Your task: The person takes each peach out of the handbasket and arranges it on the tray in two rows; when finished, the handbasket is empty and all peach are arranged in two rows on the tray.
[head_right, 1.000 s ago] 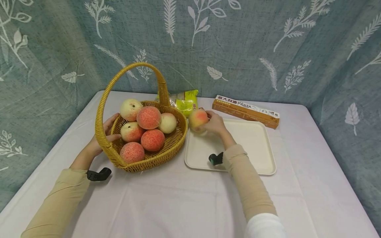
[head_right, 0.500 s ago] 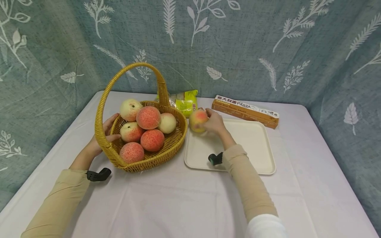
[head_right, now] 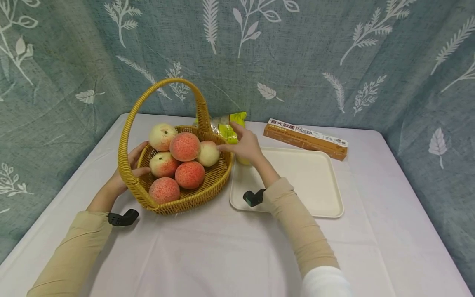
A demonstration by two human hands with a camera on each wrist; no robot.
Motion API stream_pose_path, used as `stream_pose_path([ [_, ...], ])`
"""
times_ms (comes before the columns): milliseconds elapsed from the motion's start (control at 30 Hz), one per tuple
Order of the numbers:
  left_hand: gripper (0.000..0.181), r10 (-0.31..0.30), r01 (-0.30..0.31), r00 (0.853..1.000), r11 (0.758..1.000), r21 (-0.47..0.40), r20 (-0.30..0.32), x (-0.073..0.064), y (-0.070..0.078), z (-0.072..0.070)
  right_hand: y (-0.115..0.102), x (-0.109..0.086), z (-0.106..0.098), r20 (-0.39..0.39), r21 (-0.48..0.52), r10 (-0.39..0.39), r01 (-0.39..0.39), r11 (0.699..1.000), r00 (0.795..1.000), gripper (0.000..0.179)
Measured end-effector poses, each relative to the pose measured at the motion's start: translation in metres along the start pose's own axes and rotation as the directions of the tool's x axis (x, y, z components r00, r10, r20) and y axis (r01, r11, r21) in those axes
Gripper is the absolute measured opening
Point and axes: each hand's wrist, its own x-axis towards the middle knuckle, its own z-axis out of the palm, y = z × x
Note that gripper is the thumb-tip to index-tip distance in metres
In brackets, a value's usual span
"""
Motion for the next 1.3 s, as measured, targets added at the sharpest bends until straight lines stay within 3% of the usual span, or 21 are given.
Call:
stream_pose_path([
  [233, 0.089, 0.005, -0.006, 1.000, 1.000, -0.003, -0.008, 0.000, -0.002, -0.001, -0.023, 0.010, 0.030, 0.123, 0.026, -0.042, 0.039, 0.999, 0.992, 0.084],
  [433, 0.089, -0.003, 0.004, 1.000, 1.000, -0.025, 0.004, 0.001, -0.001, 0.000, -0.033, 0.020, 0.046, 0.180, -0.029, -0.042, 0.048, 0.998, 0.983, 0.087],
  [800, 0.088, 0.013, -0.013, 1.000, 1.000, -0.023, 0.008, 0.001, -0.002, -0.001, -0.033, 0.029, 0.065, 0.205, -0.043, -0.002, 0.011, 0.999, 0.979, 0.087],
  [1033, 0.088, -0.010, 0.010, 1.000, 1.000, -0.020, 0.006, 0.000, -0.002, 0.001, -0.036, 0.030, 0.076, 0.210, -0.184, 0.003, 0.036, 0.982, 0.978, 0.095],
  [1300, 0.086, 0.072, -0.072, 0.997, 0.996, -0.044, -0.009, -0.002, -0.009, 0.001, -0.039, 0.028, 0.078, 0.198, -0.191, 0.017, 0.021, 0.981, 0.980, 0.092],
])
